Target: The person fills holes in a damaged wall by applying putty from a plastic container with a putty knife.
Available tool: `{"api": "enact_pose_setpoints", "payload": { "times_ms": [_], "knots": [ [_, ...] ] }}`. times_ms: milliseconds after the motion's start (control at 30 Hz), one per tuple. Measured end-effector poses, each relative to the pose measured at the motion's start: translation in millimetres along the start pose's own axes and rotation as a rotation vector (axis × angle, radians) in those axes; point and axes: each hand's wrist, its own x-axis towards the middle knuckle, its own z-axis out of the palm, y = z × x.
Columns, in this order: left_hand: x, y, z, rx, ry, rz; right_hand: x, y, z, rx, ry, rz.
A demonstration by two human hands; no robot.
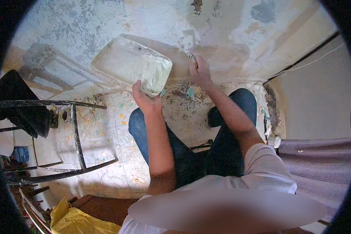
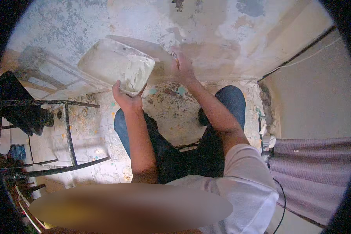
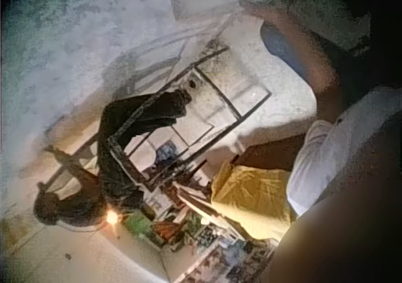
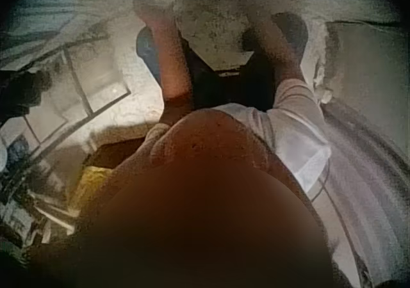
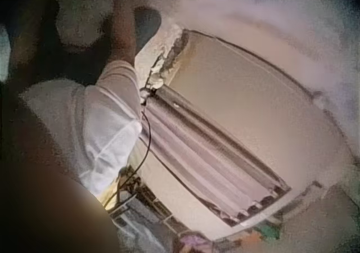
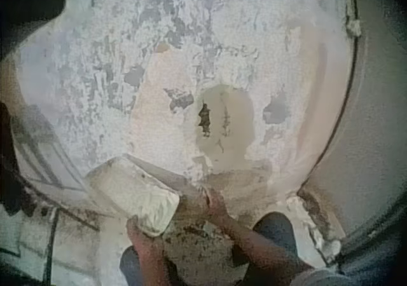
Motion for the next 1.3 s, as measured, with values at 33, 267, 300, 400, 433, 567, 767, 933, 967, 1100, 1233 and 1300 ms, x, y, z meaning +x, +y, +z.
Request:
{"api": "enact_pose_setpoints", "payload": {
  "times_ms": [33, 267, 300, 400, 433, 567, 767, 933, 967, 1100, 1233, 1300],
  "knots": [
    [2.6, -4.7, -1.9, 0.011, -0.019, -0.008, -5.9, -21.9, -14.0, -0.003, 0.003, 0.003],
    [-7.1, -12.6, 6.0, 0.003, -0.141, -0.117, -52.8, -90.8, -50.1, 0.055, -0.364, -0.006],
    [-10.1, -11.3, 8.0, -0.018, -0.138, -0.154, -61.7, -86.6, -48.9, -0.074, -0.334, -0.101],
    [-12.6, -6.0, 6.8, -0.061, -0.148, -0.171, -71.3, -87.7, -62.3, -0.06, -0.39, -0.052],
    [-13.1, -4.9, 7.8, -0.083, -0.17, -0.162, -74.9, -84.5, -68.3, -0.061, -0.389, -0.052],
    [-22.7, 9.1, 20.1, -0.132, -0.172, -0.082, -90.7, -51.0, -83.0, -0.177, -0.528, 0.063],
    [-3.1, 5.3, 10.3, -0.181, -0.095, 0.028, -24.9, -33.6, -56.5, 0.306, 0.073, 0.429],
    [-7.0, 10.0, 8.0, -0.12, -0.034, 0.014, 63.8, -46.0, 10.0, 0.79, 0.436, 0.541],
    [-9.5, 10.1, 10.6, -0.095, 0.0, 0.002, 77.4, -38.2, 26.8, 0.789, 0.436, 0.537],
    [-14.2, 13.3, 15.0, -0.091, 0.009, 0.043, 120.9, -15.2, 79.9, 0.412, 0.527, 0.474],
    [-11.4, 34.6, -2.1, -0.118, 0.112, 0.22, 135.9, -43.4, 120.6, 0.649, 0.458, 0.579],
    [-6.8, 34.4, -4.9, -0.12, 0.122, 0.313, 148.8, -35.4, 134.4, 0.58, 0.514, 0.535]
  ]
}}
